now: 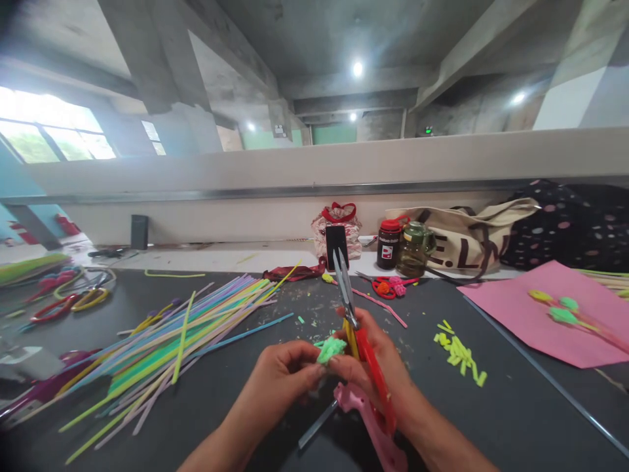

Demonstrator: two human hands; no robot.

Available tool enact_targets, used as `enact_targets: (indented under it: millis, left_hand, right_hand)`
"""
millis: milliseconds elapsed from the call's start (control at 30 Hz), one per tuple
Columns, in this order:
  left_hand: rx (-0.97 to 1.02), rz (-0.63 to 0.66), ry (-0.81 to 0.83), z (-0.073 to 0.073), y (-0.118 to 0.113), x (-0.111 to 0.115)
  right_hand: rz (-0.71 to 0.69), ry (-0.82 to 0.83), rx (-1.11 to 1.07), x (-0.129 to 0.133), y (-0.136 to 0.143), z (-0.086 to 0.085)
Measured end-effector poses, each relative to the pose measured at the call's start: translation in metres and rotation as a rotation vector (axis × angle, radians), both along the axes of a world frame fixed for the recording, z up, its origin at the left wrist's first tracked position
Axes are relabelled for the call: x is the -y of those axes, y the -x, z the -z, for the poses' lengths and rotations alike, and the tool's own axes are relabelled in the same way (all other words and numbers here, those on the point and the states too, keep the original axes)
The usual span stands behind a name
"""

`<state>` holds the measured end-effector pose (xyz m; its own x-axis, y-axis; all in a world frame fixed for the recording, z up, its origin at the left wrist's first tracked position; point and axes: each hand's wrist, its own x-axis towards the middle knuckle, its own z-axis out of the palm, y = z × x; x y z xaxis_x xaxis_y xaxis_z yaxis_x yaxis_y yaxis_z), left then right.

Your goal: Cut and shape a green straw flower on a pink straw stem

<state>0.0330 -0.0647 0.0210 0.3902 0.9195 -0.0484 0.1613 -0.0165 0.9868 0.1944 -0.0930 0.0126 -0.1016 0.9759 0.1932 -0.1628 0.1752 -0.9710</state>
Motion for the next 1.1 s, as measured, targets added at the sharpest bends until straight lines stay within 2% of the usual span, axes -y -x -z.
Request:
enact_targets:
  millis: [100,267,400,567,700,833,1100]
  left_hand:
    - [0.092,0.074,0.138,0.000,0.001,-0.002]
    - [0.311,0.336,0.514,0.003,0.005,-0.010]
    - [0.362,0.423,0.641,0.007,0.005,-0.012]
    - [0.335,0.491,0.677,0.009,0.004,-0.011]
    - [0.334,0.487,0.667,0.015,0.005,-0.012]
    - [0.335,0.485,0.655,0.020,0.004,-0.013]
    - [0.354,0.347,0.560,0.015,0.000,-0.005]
  right_hand:
    - [-0.033,-0.002,-0.005,-0.002,-0.004,0.001]
    - [-0.127,-0.017,-0.035,-0.004,-0.009,-0.001]
    - [-0.154,-0.015,-0.055,-0.002,-0.010,-0.003]
    - [-0.191,-0.013,-0.037,-0.001,-0.010,-0.006]
    - [-0.230,0.000,-0.028,-0.001,-0.010,-0.007]
    - [-0.210,-0.006,0.003,-0.001,-0.014,-0.004]
    - [-0.196,-0.043,0.012,-0.003,-0.015,-0.006]
